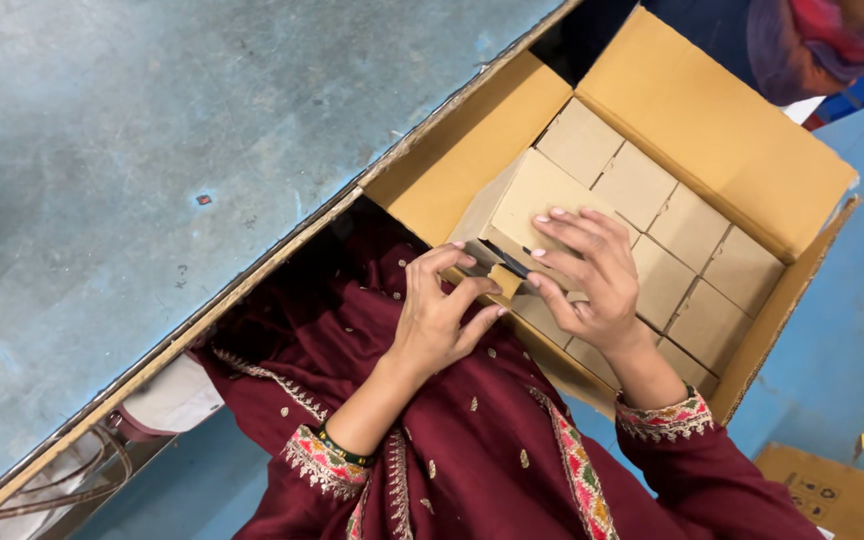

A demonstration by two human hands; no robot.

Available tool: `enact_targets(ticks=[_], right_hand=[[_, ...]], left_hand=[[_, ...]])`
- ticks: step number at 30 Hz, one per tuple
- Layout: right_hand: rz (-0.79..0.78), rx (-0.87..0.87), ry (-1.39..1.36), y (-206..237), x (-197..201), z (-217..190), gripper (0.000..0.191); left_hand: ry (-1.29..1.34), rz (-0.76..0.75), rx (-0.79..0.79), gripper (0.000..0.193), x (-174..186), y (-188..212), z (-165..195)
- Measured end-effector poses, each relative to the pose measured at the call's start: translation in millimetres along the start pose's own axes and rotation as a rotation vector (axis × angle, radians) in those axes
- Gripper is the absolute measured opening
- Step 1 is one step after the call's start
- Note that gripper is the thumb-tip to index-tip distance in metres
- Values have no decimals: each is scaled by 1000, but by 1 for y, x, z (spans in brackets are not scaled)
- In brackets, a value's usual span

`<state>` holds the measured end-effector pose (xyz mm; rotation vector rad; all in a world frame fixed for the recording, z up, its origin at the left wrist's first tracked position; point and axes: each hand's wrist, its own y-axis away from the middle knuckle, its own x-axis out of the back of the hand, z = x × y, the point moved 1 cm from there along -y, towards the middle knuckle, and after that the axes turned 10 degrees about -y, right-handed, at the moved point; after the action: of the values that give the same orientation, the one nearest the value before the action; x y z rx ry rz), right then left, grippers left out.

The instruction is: The person uses scissors to cut the tape on a large cardboard box, opens it, and removes several smaller boxes. She then opens some of the smaller boxes to reveal cylindrical items wrapped in plastic.

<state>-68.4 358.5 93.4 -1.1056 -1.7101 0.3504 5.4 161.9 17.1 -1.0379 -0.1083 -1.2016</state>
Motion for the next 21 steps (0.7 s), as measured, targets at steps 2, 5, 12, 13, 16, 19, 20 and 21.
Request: enact_targets(ticks=[2, 5, 12, 13, 16, 19, 20, 21], right_hand=[[-11, -11, 23, 2, -3, -1, 25], [-42, -52, 73, 3, -6, -5, 25], [-67, -116, 64, 2, -12, -12, 25], [-70, -120, 63, 3, -12, -11, 25], [-58, -132, 35, 8, -15, -9, 25], [-60, -136, 36, 13, -18, -5, 24], [-59, -131, 37, 14, -20, -3, 23], [-59, -126, 38, 15, -21, -1, 22]], left_hand=[[-7, -4, 8, 28, 0, 2, -1], [-29, -15, 8, 28, 1, 4, -2], [10, -20, 36, 30, 2, 5, -2], [18, -21, 41, 30, 2, 5, -1], [122, -18, 90, 26, -2, 7, -1], [442, -14, 279, 18, -12, 5, 1], [427, 15, 301, 18, -16, 4, 2], [412, 44, 325, 17, -20, 2, 3]])
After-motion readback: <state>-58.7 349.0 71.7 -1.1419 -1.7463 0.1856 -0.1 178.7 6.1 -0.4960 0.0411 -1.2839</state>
